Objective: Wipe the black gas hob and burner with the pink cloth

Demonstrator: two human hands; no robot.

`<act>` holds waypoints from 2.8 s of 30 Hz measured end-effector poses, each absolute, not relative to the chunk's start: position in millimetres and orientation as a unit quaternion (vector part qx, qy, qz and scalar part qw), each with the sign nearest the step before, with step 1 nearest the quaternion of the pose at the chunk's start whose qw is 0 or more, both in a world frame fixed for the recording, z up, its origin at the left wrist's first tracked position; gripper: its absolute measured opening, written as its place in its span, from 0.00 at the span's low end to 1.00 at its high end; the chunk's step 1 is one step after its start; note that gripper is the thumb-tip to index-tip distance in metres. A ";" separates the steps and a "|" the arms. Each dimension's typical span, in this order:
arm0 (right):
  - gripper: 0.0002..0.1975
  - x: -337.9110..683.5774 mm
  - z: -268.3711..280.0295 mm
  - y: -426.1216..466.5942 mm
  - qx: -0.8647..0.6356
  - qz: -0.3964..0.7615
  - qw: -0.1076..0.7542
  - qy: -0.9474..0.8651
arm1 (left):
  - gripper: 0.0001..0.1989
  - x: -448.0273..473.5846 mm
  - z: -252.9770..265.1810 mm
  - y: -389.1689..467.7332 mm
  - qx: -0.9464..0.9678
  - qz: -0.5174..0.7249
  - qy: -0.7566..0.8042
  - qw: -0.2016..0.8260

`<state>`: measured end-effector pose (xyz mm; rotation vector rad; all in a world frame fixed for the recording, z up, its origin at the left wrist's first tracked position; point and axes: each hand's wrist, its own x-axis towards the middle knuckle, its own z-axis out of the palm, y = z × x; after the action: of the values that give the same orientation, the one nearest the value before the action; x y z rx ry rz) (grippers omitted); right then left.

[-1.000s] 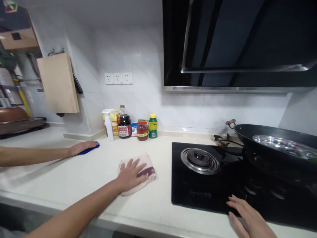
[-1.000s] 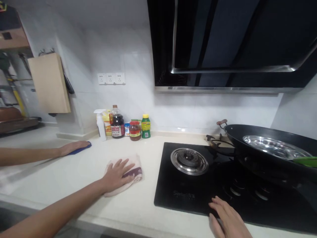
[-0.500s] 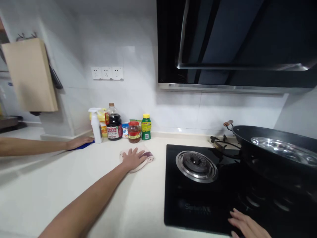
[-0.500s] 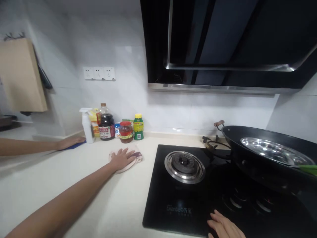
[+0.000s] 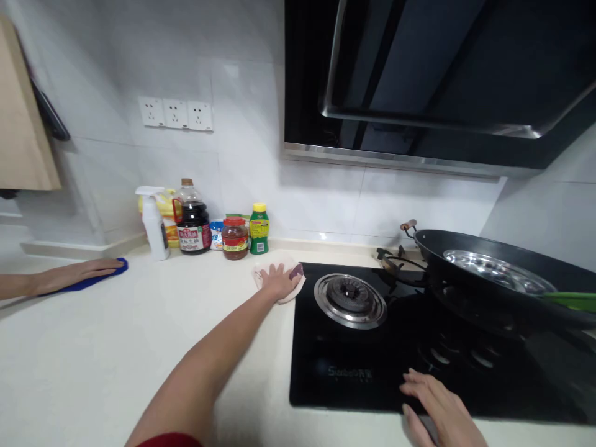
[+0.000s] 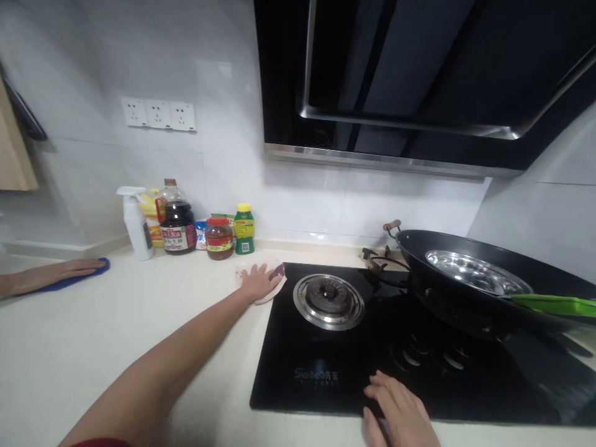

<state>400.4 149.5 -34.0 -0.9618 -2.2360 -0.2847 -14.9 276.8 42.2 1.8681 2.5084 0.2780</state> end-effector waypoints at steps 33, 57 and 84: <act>0.22 395.3 -18.0 128.1 -0.428 0.142 0.380 -0.808 | 0.32 117.7 26.7 -23.1 0.793 0.133 0.595 -0.005; 0.24 408.5 -23.4 135.1 -0.438 0.146 0.377 -0.803 | 0.41 78.4 20.4 -27.9 0.815 0.124 0.561 -0.077; 0.20 401.6 -26.7 133.0 -0.415 0.073 0.373 -0.826 | 0.36 -31.7 10.2 -105.8 0.614 -0.039 0.758 -0.217</act>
<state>401.6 133.0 -26.7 -1.0643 -2.1164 0.1873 -31.7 -105.8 10.2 2.2517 2.7776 -0.1415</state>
